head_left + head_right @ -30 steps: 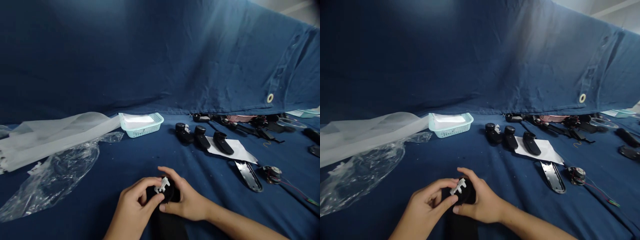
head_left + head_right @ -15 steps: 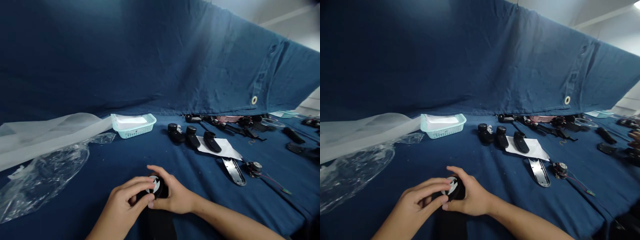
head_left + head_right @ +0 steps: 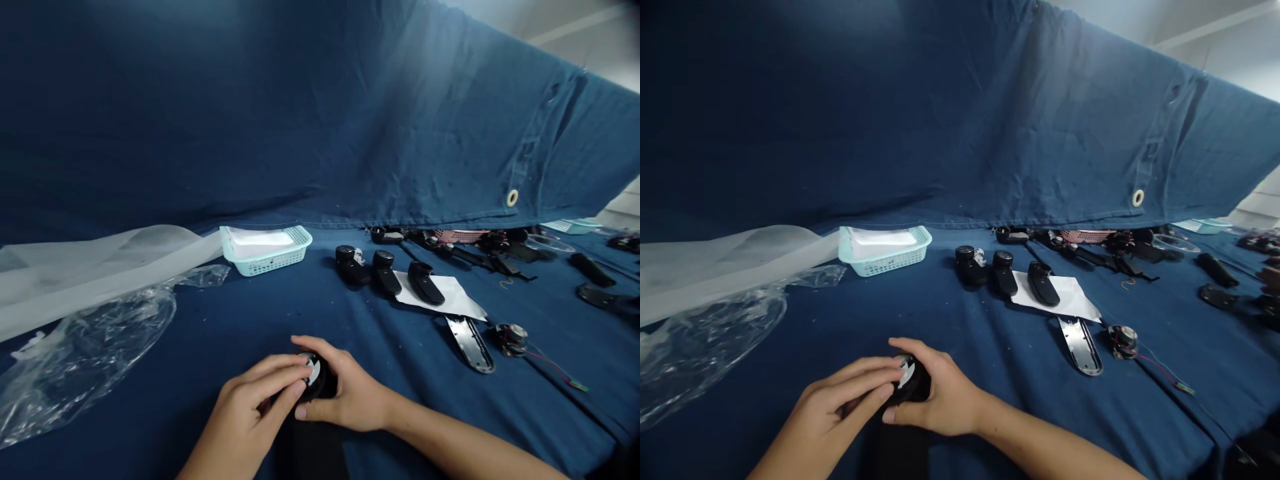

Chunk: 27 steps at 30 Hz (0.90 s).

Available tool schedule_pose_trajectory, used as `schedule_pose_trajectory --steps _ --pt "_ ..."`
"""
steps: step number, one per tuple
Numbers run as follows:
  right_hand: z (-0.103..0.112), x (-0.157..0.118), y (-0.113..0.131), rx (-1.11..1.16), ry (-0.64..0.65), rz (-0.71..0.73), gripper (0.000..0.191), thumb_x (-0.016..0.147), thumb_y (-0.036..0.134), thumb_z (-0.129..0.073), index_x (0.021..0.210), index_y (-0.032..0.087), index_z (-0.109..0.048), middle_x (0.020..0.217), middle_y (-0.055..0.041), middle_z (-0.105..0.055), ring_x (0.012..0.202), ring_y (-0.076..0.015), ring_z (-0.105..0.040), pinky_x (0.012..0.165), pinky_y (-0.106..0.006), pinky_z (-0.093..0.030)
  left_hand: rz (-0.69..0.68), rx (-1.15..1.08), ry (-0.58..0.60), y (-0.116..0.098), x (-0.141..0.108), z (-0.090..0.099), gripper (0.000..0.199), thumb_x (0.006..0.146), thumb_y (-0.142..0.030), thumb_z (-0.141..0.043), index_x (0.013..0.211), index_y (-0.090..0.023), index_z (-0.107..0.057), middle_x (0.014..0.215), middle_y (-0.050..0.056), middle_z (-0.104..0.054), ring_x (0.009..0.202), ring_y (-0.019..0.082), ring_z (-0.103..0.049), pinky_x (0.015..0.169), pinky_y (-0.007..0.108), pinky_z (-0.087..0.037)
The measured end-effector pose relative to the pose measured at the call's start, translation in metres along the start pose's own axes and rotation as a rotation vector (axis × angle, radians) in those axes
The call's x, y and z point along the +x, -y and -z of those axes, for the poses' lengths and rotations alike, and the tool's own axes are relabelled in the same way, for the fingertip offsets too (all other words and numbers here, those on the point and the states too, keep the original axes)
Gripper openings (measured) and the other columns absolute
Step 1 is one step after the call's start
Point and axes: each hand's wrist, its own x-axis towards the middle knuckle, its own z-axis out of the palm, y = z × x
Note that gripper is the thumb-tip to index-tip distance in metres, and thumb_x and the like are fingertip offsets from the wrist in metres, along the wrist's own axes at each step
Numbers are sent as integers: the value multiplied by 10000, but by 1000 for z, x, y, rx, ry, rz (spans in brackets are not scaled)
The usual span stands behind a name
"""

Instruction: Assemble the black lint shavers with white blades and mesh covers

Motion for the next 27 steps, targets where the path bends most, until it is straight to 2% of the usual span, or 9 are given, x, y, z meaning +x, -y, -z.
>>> schedule_pose_trajectory --steps 3,7,9,12,14,17,20,27 --pt "-1 -1 -1 -18 2 10 818 728 248 -812 1425 282 -386 1261 -38 -605 1122 -187 -599 1008 -354 -474 10 -8 11 -2 -1 -1 251 948 -331 -541 1129 -343 -714 1201 6 -680 1043 154 -679 913 242 -559" --pt "2 -6 2 -82 -63 27 830 686 258 -842 1386 268 -397 1472 -79 -393 1364 -220 -393 1148 -389 -334 37 -22 40 -3 -3 -2 277 958 -347 -519 1178 -343 -686 1275 18 -626 1078 172 -656 892 250 -564" --pt "6 -9 6 -107 -72 27 788 669 238 -848 1335 257 -429 1489 -87 -354 1390 -222 -354 1152 -379 -322 39 -19 60 -4 -5 -2 282 959 -356 -514 1192 -348 -674 1288 19 -604 1007 165 -670 859 252 -571" --pt "11 -13 12 -147 -91 36 600 694 200 -818 1209 238 -511 1382 -81 -470 1292 -200 -468 1091 -343 -383 39 -20 85 -2 -7 -4 288 954 -370 -521 1215 -354 -644 1283 13 -586 755 103 -662 750 229 -581" --pt "13 -14 14 -171 -111 55 499 717 213 -809 1145 225 -554 1275 -73 -553 1198 -187 -540 1039 -324 -425 41 -37 87 -1 -8 -5 304 949 -372 -531 1245 -350 -601 1289 12 -572 656 71 -618 660 201 -567" --pt "13 -12 14 -184 -121 100 439 730 239 -814 1107 206 -593 1171 -71 -612 1126 -185 -582 998 -314 -456 47 -64 50 -1 -8 -6 309 946 -370 -535 1252 -325 -542 1248 19 -582 628 64 -581 578 179 -528" --pt "13 -11 12 -173 -115 124 388 745 250 -811 1079 195 -620 1136 -78 -637 1095 -187 -605 976 -314 -478 44 -66 32 0 -7 -5 236 956 -361 -516 1182 -304 -556 1227 20 -587 635 63 -575 562 174 -503" --pt "18 -12 10 -207 -49 138 385 807 305 -764 1150 215 -614 1228 -97 -653 1195 -214 -587 1027 -364 -479 2 -47 42 0 -5 3 206 963 -341 -507 1127 -280 -616 1194 30 -615 617 67 -569 630 201 -537"
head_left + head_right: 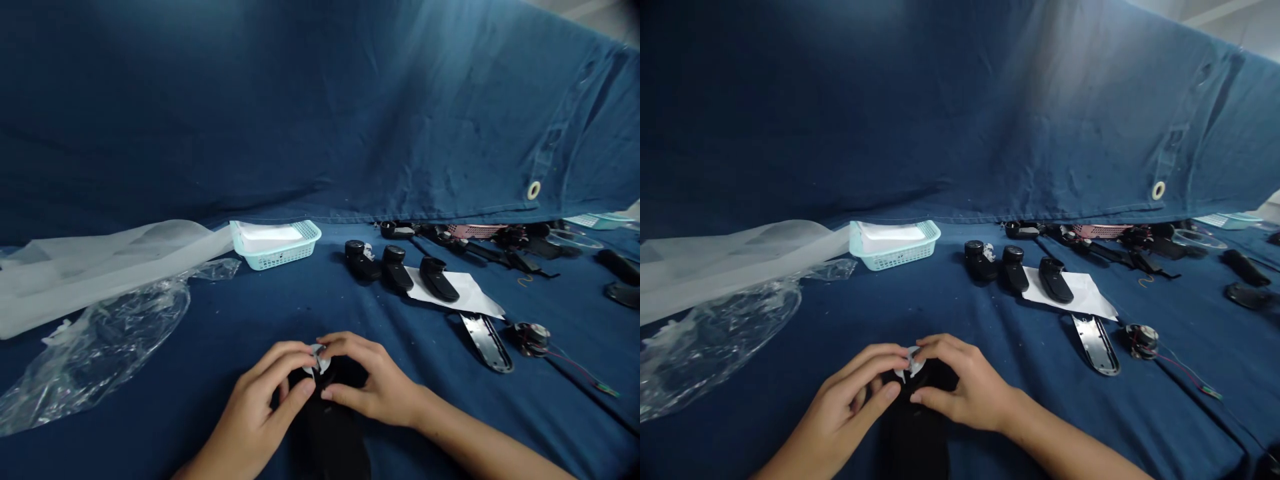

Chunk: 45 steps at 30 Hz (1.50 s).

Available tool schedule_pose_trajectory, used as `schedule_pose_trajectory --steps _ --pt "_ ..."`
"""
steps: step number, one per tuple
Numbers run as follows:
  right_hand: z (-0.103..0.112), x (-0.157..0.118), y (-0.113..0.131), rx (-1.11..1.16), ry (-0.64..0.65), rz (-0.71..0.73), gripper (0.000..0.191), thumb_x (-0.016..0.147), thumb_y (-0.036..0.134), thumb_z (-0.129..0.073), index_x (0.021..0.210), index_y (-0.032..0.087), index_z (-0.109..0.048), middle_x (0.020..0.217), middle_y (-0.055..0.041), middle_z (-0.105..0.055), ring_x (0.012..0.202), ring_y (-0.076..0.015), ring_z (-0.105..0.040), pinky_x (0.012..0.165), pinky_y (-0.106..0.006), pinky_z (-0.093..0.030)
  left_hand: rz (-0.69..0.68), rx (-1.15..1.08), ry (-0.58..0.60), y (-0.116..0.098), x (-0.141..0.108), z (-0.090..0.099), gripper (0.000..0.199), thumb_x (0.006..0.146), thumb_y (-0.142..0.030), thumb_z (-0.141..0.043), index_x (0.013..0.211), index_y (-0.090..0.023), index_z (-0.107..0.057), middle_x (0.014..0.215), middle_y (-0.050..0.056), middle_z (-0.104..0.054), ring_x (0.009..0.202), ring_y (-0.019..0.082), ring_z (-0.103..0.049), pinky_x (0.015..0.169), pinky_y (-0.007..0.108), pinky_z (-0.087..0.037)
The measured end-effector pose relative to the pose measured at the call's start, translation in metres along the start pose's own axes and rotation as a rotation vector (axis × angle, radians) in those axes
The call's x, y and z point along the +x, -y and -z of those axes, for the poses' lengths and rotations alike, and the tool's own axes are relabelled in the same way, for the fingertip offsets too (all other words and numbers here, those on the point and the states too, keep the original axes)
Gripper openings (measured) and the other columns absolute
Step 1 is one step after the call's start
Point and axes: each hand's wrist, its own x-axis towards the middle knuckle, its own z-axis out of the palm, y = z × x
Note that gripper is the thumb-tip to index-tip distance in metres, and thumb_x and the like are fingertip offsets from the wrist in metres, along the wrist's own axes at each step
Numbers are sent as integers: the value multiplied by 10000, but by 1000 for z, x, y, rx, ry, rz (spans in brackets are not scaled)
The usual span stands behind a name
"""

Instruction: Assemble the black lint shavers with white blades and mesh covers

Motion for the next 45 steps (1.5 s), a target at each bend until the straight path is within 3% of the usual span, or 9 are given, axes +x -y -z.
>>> schedule_pose_trajectory --steps 10,20,24,28,30,35,41,45 --pt "4 0 2 -2 79 0 351 842 268 -728 1158 208 -588 1209 -91 -660 1261 -210 -550 1050 -362 -468 -49 57 37 2 0 4 259 967 -296 -507 1188 -326 -638 1188 4 -614 608 47 -575 609 180 -515" --pt "3 -1 0 -34 88 26 337 858 273 -706 1160 199 -576 1293 -124 -604 1260 -220 -547 1046 -383 -471 -60 103 35 2 -3 4 255 977 -298 -479 1148 -305 -668 1213 34 -622 867 134 -682 691 208 -549" --pt "1 -3 -2 -116 75 48 288 879 284 -679 1140 221 -573 1384 -125 -542 1271 -233 -535 1043 -418 -461 -74 114 -6 1 -4 2 240 969 -296 -493 1112 -290 -685 1268 49 -611 940 162 -684 793 247 -572" --pt "-1 -4 -2 -174 66 62 263 891 274 -662 1135 235 -570 1356 -107 -568 1234 -222 -565 1024 -400 -466 -95 126 -61 3 -7 -1 263 957 -281 -520 1171 -333 -663 1322 30 -576 966 155 -676 869 274 -571" --pt "-1 -3 -2 -181 62 63 300 882 294 -674 1158 238 -570 1335 -101 -584 1235 -222 -562 1024 -389 -465 -87 128 -66 4 -8 -2 275 952 -293 -530 1197 -339 -647 1327 32 -573 974 162 -672 858 278 -578" --pt "-2 -1 -3 -204 88 57 393 880 338 -678 1237 246 -544 1304 -89 -596 1221 -213 -564 1016 -361 -472 -45 129 -128 8 -7 -4 255 945 -330 -541 1177 -325 -647 1380 42 -523 775 112 -664 797 281 -599" --pt "-4 -2 -3 -247 96 67 393 902 342 -646 1269 256 -537 1294 -95 -586 1187 -213 -580 1003 -356 -487 -79 224 -190 14 -10 -5 258 930 -322 -568 1175 -324 -648 1367 52 -532 876 151 -674 817 292 -599" --pt "-5 -4 -2 -288 76 71 376 901 322 -640 1257 255 -538 1391 -101 -533 1249 -228 -550 1032 -366 -470 -111 284 -200 12 -14 -7 307 916 -324 -595 1222 -323 -617 1329 55 -565 887 158 -692 809 277 -606"
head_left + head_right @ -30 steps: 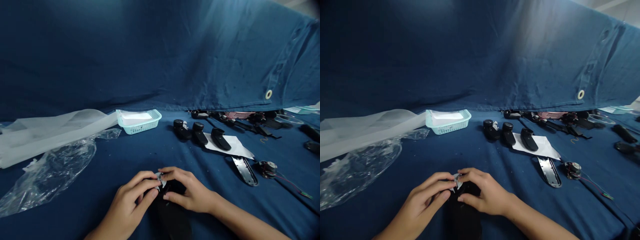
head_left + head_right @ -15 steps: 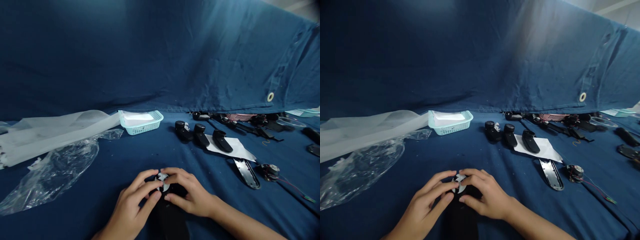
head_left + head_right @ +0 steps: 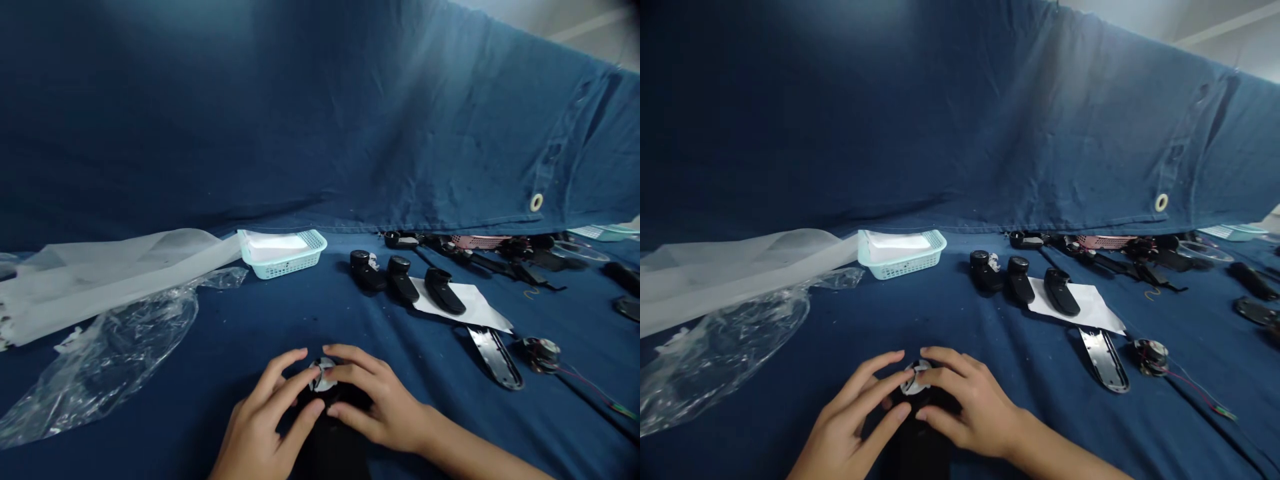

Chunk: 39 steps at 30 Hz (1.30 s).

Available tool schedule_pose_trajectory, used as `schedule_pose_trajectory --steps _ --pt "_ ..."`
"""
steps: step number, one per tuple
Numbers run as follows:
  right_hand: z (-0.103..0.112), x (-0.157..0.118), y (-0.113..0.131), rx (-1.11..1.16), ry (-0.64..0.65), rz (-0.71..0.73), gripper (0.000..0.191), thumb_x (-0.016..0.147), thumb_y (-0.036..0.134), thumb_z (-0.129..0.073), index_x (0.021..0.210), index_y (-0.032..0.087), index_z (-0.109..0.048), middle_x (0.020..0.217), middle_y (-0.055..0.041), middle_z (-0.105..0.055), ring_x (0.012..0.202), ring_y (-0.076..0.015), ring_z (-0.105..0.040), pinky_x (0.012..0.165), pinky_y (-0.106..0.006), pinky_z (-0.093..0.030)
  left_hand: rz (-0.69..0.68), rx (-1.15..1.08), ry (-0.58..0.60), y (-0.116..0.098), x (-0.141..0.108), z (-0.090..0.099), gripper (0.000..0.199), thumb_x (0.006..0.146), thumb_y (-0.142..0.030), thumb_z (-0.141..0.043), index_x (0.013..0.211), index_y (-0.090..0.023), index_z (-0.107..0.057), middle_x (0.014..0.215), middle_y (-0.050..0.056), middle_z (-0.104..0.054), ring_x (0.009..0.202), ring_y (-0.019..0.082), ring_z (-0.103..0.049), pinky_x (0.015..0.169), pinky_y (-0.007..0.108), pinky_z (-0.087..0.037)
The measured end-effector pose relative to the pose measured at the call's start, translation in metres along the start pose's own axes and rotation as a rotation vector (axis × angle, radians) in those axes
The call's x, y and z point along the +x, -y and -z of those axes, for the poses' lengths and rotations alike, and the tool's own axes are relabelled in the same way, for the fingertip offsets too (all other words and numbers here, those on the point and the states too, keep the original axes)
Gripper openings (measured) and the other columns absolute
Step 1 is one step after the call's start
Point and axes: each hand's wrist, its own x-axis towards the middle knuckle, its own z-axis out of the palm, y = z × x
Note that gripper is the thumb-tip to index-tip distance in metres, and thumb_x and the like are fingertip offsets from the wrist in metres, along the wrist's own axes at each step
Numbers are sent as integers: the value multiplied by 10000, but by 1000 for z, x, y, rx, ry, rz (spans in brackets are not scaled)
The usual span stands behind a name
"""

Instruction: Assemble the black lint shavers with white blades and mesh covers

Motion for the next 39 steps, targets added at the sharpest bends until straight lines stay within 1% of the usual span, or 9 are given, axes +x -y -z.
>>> schedule_pose_trajectory --steps 5,9,11,14,18,26,30,34,39 --pt "-2 0 -3 22 -21 30 379 895 323 -654 1251 266 -542 1322 -77 -606 1203 -210 -592 1016 -354 -481 -62 27 1 -2 0 1 370 925 -327 -585 1293 -298 -564 1325 64 -578 939 155 -704 780 219 -611" --pt "-2 1 -4 28 -24 32 386 895 321 -657 1258 254 -544 1287 -86 -619 1186 -207 -596 998 -343 -496 -108 181 18 2 -2 -1 468 917 -425 -581 1358 -291 -499 1361 76 -566 1058 201 -689 841 269 -606" --pt "-2 1 -3 21 -25 31 373 904 313 -647 1258 253 -545 1291 -90 -607 1181 -204 -594 991 -339 -501 -117 259 22 4 -4 -3 493 917 -463 -564 1370 -287 -482 1360 83 -573 1063 221 -692 806 288 -620" --pt "-1 1 -2 29 -18 23 354 911 301 -638 1250 251 -550 1288 -87 -593 1172 -196 -592 987 -332 -501 -123 299 24 4 -5 -6 490 928 -448 -548 1382 -286 -456 1312 74 -617 1051 229 -698 792 315 -628" --pt "-2 1 0 40 -24 12 351 910 296 -642 1246 247 -553 1264 -83 -590 1153 -187 -595 979 -319 -502 -94 234 49 4 -5 -8 498 925 -404 -571 1389 -306 -420 1231 31 -677 1032 210 -703 824 324 -622" --pt "-3 3 0 -6 -43 59 307 927 288 -615 1228 235 -578 1203 -94 -598 1085 -193 -606 921 -332 -524 36 62 91 5 0 -6 497 880 -341 -633 1347 -367 -465 1228 -20 -675 1037 182 -693 863 282 -598" --pt "-4 2 1 -38 -54 81 296 939 284 -592 1231 234 -583 1190 -94 -602 1070 -198 -608 904 -343 -532 95 46 138 2 -1 -5 490 892 -348 -607 1357 -387 -456 1259 -23 -649 1060 193 -677 893 316 -585" --pt "-5 0 1 -71 -66 76 344 922 307 -619 1255 235 -570 1156 -93 -619 1036 -202 -622 879 -347 -545 119 10 212 1 -1 -3 492 903 -314 -583 1366 -385 -433 1295 -7 -615 1094 213 -651 926 369 -565" --pt "-5 0 1 -117 -79 141 398 931 291 -607 1321 266 -532 1187 -87 -614 1059 -199 -621 881 -353 -545 134 -48 236 1 1 -1 507 883 -270 -603 1346 -381 -428 1285 -2 -603 1117 220 -630 937 389 -550"
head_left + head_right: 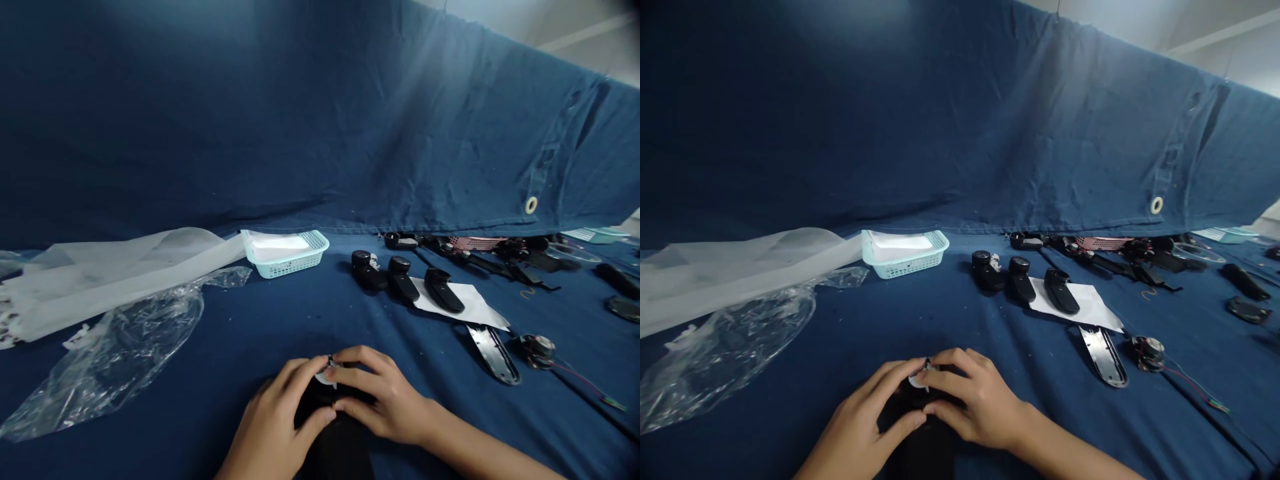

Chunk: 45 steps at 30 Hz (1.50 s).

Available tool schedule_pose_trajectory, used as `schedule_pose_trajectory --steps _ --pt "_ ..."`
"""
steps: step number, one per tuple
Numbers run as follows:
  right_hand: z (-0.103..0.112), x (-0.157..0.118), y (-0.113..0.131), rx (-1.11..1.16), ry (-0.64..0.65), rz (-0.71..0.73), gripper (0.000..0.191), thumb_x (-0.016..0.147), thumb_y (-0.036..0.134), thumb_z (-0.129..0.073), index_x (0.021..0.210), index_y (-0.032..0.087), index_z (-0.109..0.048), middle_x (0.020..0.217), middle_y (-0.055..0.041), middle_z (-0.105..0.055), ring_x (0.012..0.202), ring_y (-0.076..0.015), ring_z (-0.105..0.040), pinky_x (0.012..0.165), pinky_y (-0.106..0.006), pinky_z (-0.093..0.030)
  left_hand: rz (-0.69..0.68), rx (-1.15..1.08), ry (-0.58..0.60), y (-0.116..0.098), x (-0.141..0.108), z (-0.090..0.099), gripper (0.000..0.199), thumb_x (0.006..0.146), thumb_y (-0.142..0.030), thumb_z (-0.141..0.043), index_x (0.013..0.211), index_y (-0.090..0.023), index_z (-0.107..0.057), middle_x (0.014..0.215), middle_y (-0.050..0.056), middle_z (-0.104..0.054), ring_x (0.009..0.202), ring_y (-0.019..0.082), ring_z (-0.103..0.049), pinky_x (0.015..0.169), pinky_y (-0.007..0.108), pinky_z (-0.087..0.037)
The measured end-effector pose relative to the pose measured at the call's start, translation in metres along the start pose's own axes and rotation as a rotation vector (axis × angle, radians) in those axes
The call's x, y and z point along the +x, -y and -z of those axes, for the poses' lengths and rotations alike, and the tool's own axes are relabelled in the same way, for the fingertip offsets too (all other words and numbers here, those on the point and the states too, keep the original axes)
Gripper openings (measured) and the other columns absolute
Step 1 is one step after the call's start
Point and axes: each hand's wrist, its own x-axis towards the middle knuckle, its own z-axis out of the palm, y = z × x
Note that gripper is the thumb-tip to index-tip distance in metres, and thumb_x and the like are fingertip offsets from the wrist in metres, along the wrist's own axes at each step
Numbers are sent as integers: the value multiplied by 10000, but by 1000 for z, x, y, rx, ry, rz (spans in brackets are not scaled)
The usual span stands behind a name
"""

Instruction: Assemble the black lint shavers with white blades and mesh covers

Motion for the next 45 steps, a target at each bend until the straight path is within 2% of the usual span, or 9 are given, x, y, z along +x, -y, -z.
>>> schedule_pose_trajectory --steps 10,18,22,25,30,33,36,42,45 --pt "0 1 4 -16 4 -22 369 940 256 -583 1307 264 -544 1200 -74 -608 1057 -189 -619 877 -347 -539 37 -128 30 -4 6 4 512 846 -200 -627 1297 -388 -477 1260 -31 -606 1134 193 -609 960 357 -522" --pt "4 5 10 -147 104 -5 365 972 244 -485 1337 252 -495 1193 -98 -621 1055 -226 -624 806 -390 -532 65 -143 47 -6 6 5 508 834 -196 -639 1282 -393 -503 1266 -37 -598 1136 192 -596 987 371 -501" --pt "-2 -3 6 -76 46 -63 425 930 281 -575 1335 260 -449 1223 -96 -598 1082 -222 -609 869 -378 -523 61 -99 57 -4 3 3 598 850 -228 -639 1360 -438 -407 1320 -36 -574 1161 204 -594 994 392 -507" --pt "-7 -7 3 58 -38 -134 505 866 307 -672 1300 254 -419 1211 -86 -585 1113 -208 -586 930 -346 -507 61 -23 41 -1 1 1 671 851 -258 -642 1413 -414 -310 1371 4 -557 1163 240 -609 977 446 -525" --pt "-8 -8 3 105 -55 -237 374 831 326 -717 1132 252 -506 1246 -87 -528 1170 -221 -551 967 -347 -489 -62 84 -28 0 -4 0 578 877 -239 -596 1351 -333 -279 1253 49 -649 1045 235 -681 858 411 -592" --pt "-6 -8 3 118 -39 -238 334 845 312 -701 1113 245 -513 1265 -97 -504 1189 -233 -536 985 -360 -481 -159 171 -10 -1 -6 2 449 926 -226 -505 1316 -342 -314 1321 52 -612 1108 231 -660 887 416 -584" --pt "-6 -7 3 126 -23 -217 303 871 279 -662 1136 247 -518 1298 -102 -465 1163 -228 -543 977 -361 -489 -176 215 16 -1 -6 3 371 942 -247 -476 1277 -354 -359 1400 41 -554 1172 231 -627 924 430 -568" --pt "-3 -5 13 -59 69 -157 365 901 182 -555 1251 272 -509 1431 -110 -345 1321 -284 -389 1060 -465 -420 -56 134 5 3 -2 2 467 909 -292 -519 1338 -336 -341 1477 76 -467 1245 255 -573 965 443 -547" --pt "1 2 20 -158 125 -126 451 840 167 -561 1276 258 -494 1477 -127 -315 1350 -323 -352 1059 -543 -388 -44 98 -2 5 -4 -1 584 887 -272 -537 1409 -331 -282 1427 85 -522 1243 266 -570 984 458 -530"
